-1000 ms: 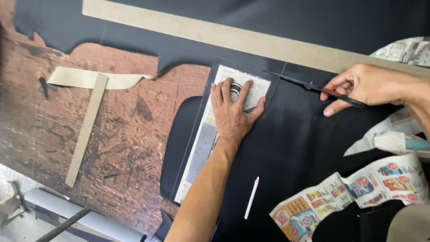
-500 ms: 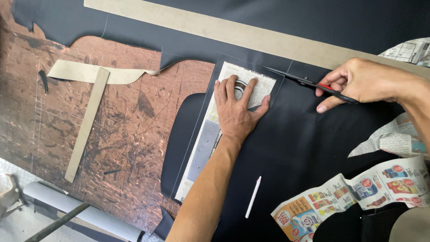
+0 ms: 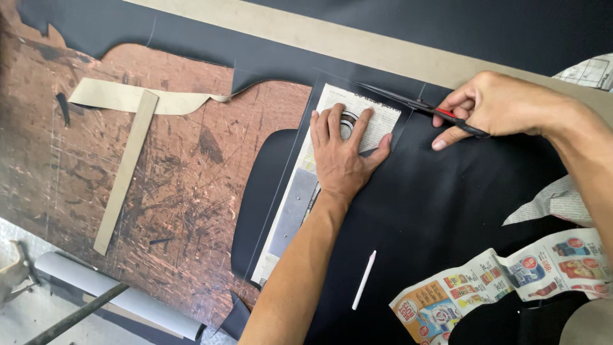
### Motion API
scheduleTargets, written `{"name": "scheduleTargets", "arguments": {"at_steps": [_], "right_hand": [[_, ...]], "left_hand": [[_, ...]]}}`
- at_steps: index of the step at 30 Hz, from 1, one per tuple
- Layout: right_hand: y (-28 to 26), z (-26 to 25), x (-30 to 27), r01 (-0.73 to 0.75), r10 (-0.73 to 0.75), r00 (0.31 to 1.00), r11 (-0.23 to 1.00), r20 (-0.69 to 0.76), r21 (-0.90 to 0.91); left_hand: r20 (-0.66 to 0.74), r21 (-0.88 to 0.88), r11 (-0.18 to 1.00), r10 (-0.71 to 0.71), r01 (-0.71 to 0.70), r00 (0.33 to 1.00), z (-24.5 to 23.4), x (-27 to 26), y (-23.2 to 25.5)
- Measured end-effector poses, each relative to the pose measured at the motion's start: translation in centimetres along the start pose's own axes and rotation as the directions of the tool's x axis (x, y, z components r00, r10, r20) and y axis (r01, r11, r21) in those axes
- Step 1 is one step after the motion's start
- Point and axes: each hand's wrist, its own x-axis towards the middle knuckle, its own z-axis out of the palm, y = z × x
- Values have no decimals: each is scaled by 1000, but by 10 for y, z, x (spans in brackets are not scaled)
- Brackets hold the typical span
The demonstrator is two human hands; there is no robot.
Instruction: The person uses a ruler and a white marking tool to draw straight lines on a large black leather sheet. They then use shears to cut along the marked lines, following a paper template placed on the leather. The person repeatedly repositions the ruler and template to mark and cut additional sections of the leather.
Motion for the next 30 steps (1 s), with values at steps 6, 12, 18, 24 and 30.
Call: {"name": "scheduleTargets", "arguments": {"at_steps": [6, 12, 18, 24, 30], "right_hand": [[-15, 2, 7, 18, -20, 999, 998, -39, -57], [-24, 9, 17, 89, -91, 993, 996, -78, -27], [-28, 10, 21, 116, -125, 987, 989, -104, -91], [-39, 9, 26, 123, -140, 983, 982, -116, -141], [-28, 60, -29, 261, -368, 839, 919, -401, -296]], "left_hand": [[-8, -5, 1000, -1, 1, 1000, -1, 0, 0], [0, -22, 1000, -8, 8, 1000, -2, 0, -1], [-19, -33, 999, -6, 6, 1000, -1, 0, -1], [-30, -19, 1000, 10, -11, 999, 1, 0, -2], [-54, -49, 999, 21, -24, 998, 7, -7, -9]]}}
